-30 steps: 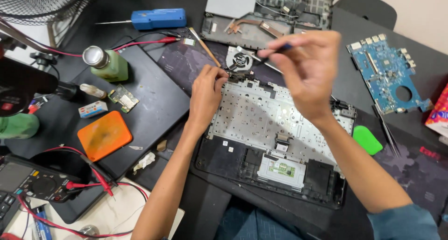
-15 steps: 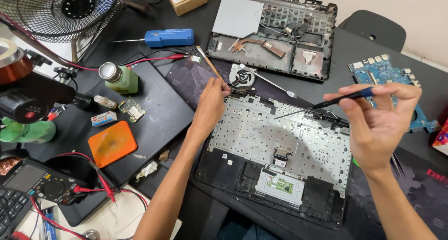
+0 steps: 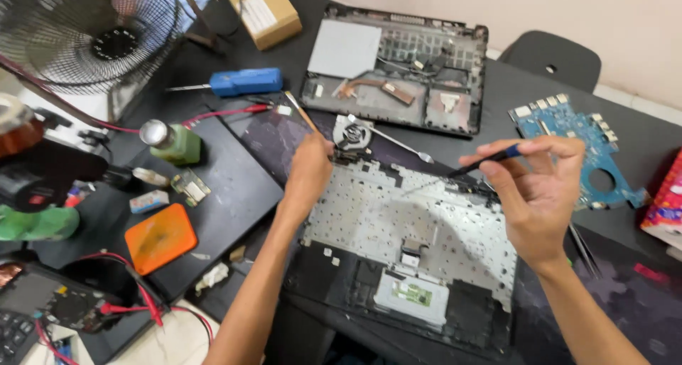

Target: The person disassembles a laptop by removing screws from the bottom case and detaching the internal metal shield. They then use a prying tool to separate the screen bezel from the display panel, removing the plastic frame and the attached webcam module.

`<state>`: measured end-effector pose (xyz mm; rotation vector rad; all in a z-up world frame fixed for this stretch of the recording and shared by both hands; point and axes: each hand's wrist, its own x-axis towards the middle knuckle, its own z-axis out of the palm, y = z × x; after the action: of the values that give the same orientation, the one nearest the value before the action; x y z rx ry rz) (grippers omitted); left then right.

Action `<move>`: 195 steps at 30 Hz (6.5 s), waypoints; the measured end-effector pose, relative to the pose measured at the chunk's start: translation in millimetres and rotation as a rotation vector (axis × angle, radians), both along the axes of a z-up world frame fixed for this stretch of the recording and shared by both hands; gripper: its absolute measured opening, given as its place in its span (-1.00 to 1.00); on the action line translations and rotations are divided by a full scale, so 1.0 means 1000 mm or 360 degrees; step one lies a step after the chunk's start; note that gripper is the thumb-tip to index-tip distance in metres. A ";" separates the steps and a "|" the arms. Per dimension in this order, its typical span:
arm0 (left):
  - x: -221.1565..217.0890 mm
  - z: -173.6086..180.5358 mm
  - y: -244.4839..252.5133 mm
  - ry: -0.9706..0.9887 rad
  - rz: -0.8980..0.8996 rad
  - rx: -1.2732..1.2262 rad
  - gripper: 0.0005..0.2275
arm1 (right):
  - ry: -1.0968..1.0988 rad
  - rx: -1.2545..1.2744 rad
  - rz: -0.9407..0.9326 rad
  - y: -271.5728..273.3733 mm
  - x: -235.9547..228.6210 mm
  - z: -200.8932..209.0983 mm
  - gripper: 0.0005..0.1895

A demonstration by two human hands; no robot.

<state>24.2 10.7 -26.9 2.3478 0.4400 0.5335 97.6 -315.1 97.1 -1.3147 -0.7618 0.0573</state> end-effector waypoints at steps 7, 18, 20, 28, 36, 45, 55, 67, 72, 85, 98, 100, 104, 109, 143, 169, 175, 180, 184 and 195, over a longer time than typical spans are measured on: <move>-0.042 0.056 -0.037 -0.0187 -0.0048 0.0034 -0.95 | -0.0102 -0.0038 -0.0081 -0.008 0.007 0.001 -0.62; -0.048 0.051 -0.069 -0.0062 -0.0228 0.0488 -0.93 | -0.0126 -0.0066 -0.0067 -0.013 0.005 0.003 -0.62; -0.048 0.052 -0.072 -0.0038 -0.0246 0.0524 -0.94 | -0.0131 -0.0076 -0.0090 -0.011 0.002 0.010 -0.64; -0.047 0.051 -0.082 -0.0072 -0.0280 0.0498 -0.91 | -0.0122 -0.0087 -0.0091 -0.016 0.007 0.002 -0.60; -0.055 0.042 -0.095 -0.0076 -0.0299 0.0843 -0.89 | -0.0145 -0.0083 -0.0068 -0.017 0.003 0.010 -0.59; 0.001 0.033 0.039 -0.0042 0.0294 0.1211 -0.95 | -0.0158 -0.0070 -0.0096 -0.030 0.008 -0.006 -0.59; 0.037 0.013 0.076 0.0000 0.0470 0.1288 -0.92 | -0.0197 -0.0158 -0.0369 -0.057 0.021 0.016 -0.58; 0.033 0.107 -0.121 -0.0305 -0.0429 0.0048 -0.75 | -0.0289 -0.0179 -0.0497 -0.104 0.026 -0.006 -0.61; 0.036 0.113 -0.176 -0.0134 -0.0738 -0.0475 -0.88 | -0.0312 -0.0132 -0.0392 -0.105 0.031 -0.019 -0.62; 0.049 0.120 -0.222 -0.0173 -0.1186 -0.0746 -0.80 | -0.0362 -0.0148 -0.0322 -0.106 0.033 -0.026 -0.59; 0.069 0.110 -0.237 -0.0161 -0.1277 -0.1101 -0.93 | -0.0249 -0.0291 -0.0177 -0.099 0.023 0.019 -0.72; 0.070 0.113 -0.244 -0.0190 -0.1171 -0.1057 -0.91 | -0.0178 -0.0277 -0.0127 -0.092 0.020 0.027 -0.72; 0.071 0.116 -0.254 -0.0241 -0.0908 -0.0945 -0.74 | -0.0297 -0.0267 -0.0148 -0.086 0.025 0.028 -0.64; 0.069 0.138 -0.243 -0.0408 -0.1164 -0.0948 -0.65 | -0.0156 -0.0212 -0.0211 -0.100 0.033 0.007 -0.64; 0.076 0.109 -0.238 -0.0261 -0.1146 -0.0801 -0.69 | -0.0359 -0.0320 -0.0202 -0.094 0.029 0.001 -0.55; -0.031 0.086 -0.107 0.0051 -0.0528 -0.0191 -0.77 | 0.0410 0.0277 -0.0250 -0.069 -0.016 -0.053 -0.50; -0.044 0.063 -0.086 0.0033 -0.0569 -0.0219 -0.84 | 0.0612 0.0157 -0.0013 -0.024 -0.037 -0.046 -0.53; -0.048 0.072 -0.067 -0.0067 -0.0469 -0.0152 -0.89 | 0.0651 -0.0315 0.0160 0.028 -0.036 -0.040 -0.52; -0.043 0.059 -0.045 -0.0063 -0.0239 0.0055 -0.97 | 0.0634 -0.0954 0.0484 0.065 -0.038 -0.043 -0.57; 0.019 0.050 0.073 -0.0135 0.0321 0.0727 -0.88 | 0.0451 -0.1078 0.0728 0.072 -0.039 -0.058 -0.65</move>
<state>43.5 83.2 22.8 2.7143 0.5670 0.9058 58.2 -242.9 39.1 -1.6869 -0.8149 0.9160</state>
